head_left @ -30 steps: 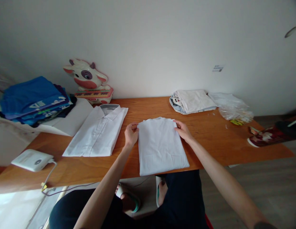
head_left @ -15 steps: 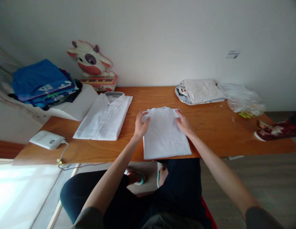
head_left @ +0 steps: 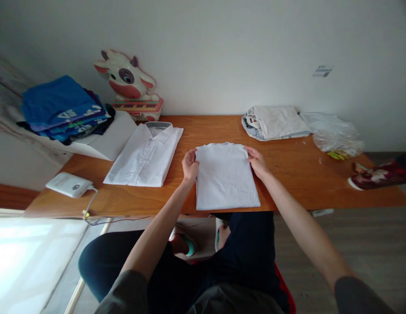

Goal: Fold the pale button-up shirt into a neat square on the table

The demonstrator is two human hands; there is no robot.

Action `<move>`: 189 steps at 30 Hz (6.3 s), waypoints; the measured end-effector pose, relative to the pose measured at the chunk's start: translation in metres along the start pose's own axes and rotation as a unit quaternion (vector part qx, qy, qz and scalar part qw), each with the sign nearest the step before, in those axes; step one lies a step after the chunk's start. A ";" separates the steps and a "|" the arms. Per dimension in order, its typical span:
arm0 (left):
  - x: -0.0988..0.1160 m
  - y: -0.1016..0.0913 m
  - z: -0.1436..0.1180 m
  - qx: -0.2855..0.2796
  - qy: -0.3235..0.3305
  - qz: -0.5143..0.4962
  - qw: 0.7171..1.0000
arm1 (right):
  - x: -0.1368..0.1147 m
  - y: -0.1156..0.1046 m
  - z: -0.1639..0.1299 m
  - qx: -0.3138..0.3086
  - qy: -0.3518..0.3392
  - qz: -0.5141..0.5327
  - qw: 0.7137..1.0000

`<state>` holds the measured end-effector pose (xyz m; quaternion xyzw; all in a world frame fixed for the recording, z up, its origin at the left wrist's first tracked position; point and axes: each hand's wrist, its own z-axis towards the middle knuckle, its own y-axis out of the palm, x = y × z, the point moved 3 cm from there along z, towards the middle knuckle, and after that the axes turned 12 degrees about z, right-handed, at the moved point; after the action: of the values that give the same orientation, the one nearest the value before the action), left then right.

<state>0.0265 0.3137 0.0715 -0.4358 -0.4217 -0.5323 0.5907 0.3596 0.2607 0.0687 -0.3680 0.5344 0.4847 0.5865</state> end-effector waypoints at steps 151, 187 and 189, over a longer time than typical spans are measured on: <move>0.041 -0.025 -0.047 0.040 0.021 0.123 0.991 | -0.024 0.029 -0.040 -0.057 -0.135 -0.377 0.914; 0.044 -0.023 -0.050 0.040 0.034 0.099 0.994 | -0.023 0.027 -0.043 -0.072 -0.127 -0.367 0.919; 0.042 -0.023 -0.050 0.041 0.029 0.094 0.994 | -0.023 0.027 -0.043 -0.070 -0.128 -0.367 0.919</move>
<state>0.0083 0.2530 0.1000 -0.4331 -0.3833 -0.4690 0.6674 0.3228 0.2228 0.0871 -0.5129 0.2471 0.3148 0.7595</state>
